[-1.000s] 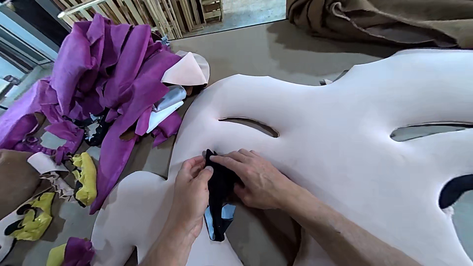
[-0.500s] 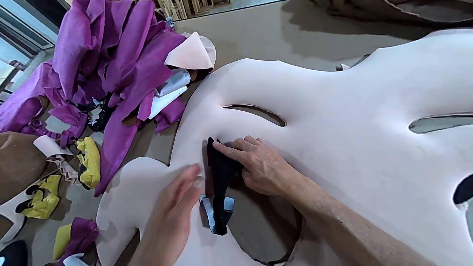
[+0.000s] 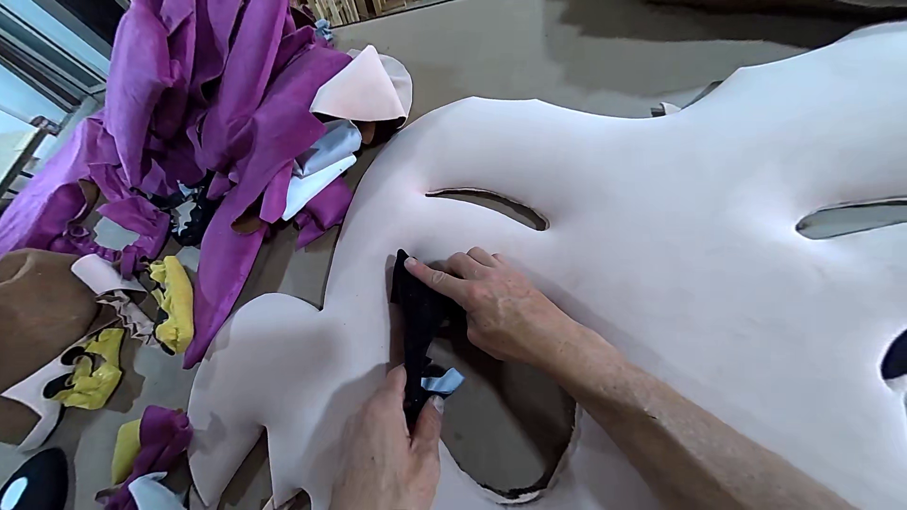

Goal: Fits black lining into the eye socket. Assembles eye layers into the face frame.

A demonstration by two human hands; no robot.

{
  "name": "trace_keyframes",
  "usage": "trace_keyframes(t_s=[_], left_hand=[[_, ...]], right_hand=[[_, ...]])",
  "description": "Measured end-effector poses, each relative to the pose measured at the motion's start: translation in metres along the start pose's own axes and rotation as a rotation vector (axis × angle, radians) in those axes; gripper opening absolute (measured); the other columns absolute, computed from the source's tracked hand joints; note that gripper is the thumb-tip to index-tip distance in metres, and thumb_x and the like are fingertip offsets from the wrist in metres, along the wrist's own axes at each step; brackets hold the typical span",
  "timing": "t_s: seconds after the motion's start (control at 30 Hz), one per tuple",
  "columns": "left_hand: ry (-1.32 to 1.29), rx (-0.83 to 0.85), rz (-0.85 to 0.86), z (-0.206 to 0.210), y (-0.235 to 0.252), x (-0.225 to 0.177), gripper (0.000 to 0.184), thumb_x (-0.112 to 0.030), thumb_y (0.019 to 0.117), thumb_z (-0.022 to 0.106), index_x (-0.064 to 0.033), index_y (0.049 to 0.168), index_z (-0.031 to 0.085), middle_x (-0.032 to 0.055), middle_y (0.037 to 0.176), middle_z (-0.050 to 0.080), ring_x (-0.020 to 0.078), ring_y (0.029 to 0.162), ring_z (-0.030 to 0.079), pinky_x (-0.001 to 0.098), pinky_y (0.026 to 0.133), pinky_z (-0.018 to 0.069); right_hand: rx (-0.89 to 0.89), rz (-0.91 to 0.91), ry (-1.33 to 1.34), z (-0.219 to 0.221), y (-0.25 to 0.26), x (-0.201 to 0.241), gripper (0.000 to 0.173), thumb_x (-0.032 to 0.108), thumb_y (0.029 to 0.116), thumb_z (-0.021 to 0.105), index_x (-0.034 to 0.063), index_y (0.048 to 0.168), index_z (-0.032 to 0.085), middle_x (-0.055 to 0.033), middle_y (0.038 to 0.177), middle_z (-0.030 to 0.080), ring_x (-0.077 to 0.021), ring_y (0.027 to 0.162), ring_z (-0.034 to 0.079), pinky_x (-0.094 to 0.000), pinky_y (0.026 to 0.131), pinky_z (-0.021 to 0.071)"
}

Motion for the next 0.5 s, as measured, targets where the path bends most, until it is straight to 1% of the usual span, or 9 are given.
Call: trace_keyframes(t_s=[0.03,0.1,0.17,0.23,0.27,0.33,0.4,0.43,0.5], left_hand=[[0.086,-0.050,0.019,-0.004,0.002,-0.002,0.030,-0.035,0.0937,0.063,-0.0142,0.114,0.070,-0.0047,0.082,0.070,0.0085,0.062,0.065,0.0324,0.058,0.0566],[0.011,-0.090,-0.001,-0.007,0.004,0.001,0.026,-0.035,0.0885,0.066,-0.0164,0.106,0.074,-0.0044,0.087,0.067,0.0065,0.058,0.059,0.0271,0.052,0.0529],[-0.311,-0.041,-0.096,-0.004,0.004,-0.001,0.028,-0.020,0.0908,0.070,-0.0076,0.115,0.069,0.0005,0.089,0.072,0.0111,0.059,0.066,0.0272,0.050,0.0579],[-0.583,0.035,-0.182,0.005,0.001,-0.005,0.036,-0.006,0.0979,0.061,-0.0005,0.132,0.054,0.0084,0.093,0.073,0.0175,0.060,0.069,0.0303,0.049,0.0598],[-0.600,0.061,-0.191,0.009,0.000,-0.006,0.034,-0.005,0.1005,0.057,-0.0007,0.134,0.051,0.0092,0.095,0.073,0.0176,0.058,0.068,0.0301,0.048,0.0589],[-0.338,0.061,-0.116,0.008,0.000,-0.004,0.024,-0.016,0.1031,0.055,-0.0049,0.124,0.057,0.0029,0.091,0.075,0.0127,0.054,0.066,0.0279,0.046,0.0566],[0.090,-0.124,0.073,-0.007,-0.001,-0.008,0.037,-0.038,0.1012,0.051,-0.0097,0.116,0.070,-0.0016,0.081,0.068,0.0106,0.058,0.061,0.0321,0.052,0.0530],[0.195,-0.243,0.163,-0.017,0.000,-0.013,0.045,-0.043,0.1028,0.047,-0.0092,0.117,0.073,0.0010,0.085,0.069,0.0116,0.062,0.062,0.0341,0.055,0.0541],[0.148,-0.415,0.253,-0.033,0.012,-0.020,0.049,-0.042,0.1043,0.044,-0.0059,0.125,0.069,0.0042,0.101,0.073,0.0090,0.075,0.067,0.0310,0.064,0.0582]], right_hand=[[0.007,0.006,0.002,-0.001,0.001,0.000,0.090,0.003,0.0746,0.072,0.0367,0.155,0.048,-0.0059,0.108,0.064,-0.0273,0.100,0.058,-0.0424,0.077,0.0468],[0.024,0.012,-0.002,0.001,0.001,0.000,0.092,0.003,0.0745,0.072,0.0373,0.156,0.046,-0.0052,0.108,0.063,-0.0266,0.101,0.058,-0.0410,0.078,0.0469],[0.014,0.009,0.002,0.001,0.001,-0.001,0.092,0.002,0.0739,0.072,0.0363,0.156,0.046,-0.0057,0.108,0.063,-0.0271,0.101,0.058,-0.0409,0.076,0.0468],[0.018,0.014,-0.005,0.002,0.000,-0.001,0.093,0.002,0.0738,0.072,0.0373,0.156,0.046,-0.0051,0.108,0.063,-0.0266,0.101,0.058,-0.0405,0.077,0.0467],[0.008,0.008,-0.015,0.001,0.000,0.000,0.092,0.002,0.0730,0.072,0.0371,0.155,0.047,-0.0050,0.107,0.063,-0.0264,0.100,0.058,-0.0403,0.076,0.0465],[-0.016,-0.009,-0.026,0.000,0.000,0.001,0.090,0.003,0.0727,0.071,0.0364,0.153,0.050,-0.0054,0.106,0.063,-0.0263,0.097,0.058,-0.0406,0.073,0.0457],[-0.029,-0.017,-0.021,-0.001,0.000,0.002,0.088,0.002,0.0743,0.071,0.0364,0.153,0.051,-0.0056,0.108,0.063,-0.0265,0.098,0.058,-0.0414,0.074,0.0456],[-0.032,-0.019,-0.025,-0.001,0.001,0.002,0.088,0.003,0.0744,0.071,0.0363,0.153,0.051,-0.0054,0.109,0.064,-0.0265,0.098,0.058,-0.0415,0.074,0.0456],[-0.041,-0.030,-0.022,-0.003,0.001,0.003,0.088,0.001,0.0732,0.072,0.0340,0.152,0.052,-0.0068,0.110,0.065,-0.0282,0.099,0.059,-0.0431,0.075,0.0456]])
Point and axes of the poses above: each hand's wrist, its own y-axis towards the middle knuckle, its own z-axis out of the palm, x = y × z, the point moved 5 cm from there along y, towards the middle knuckle
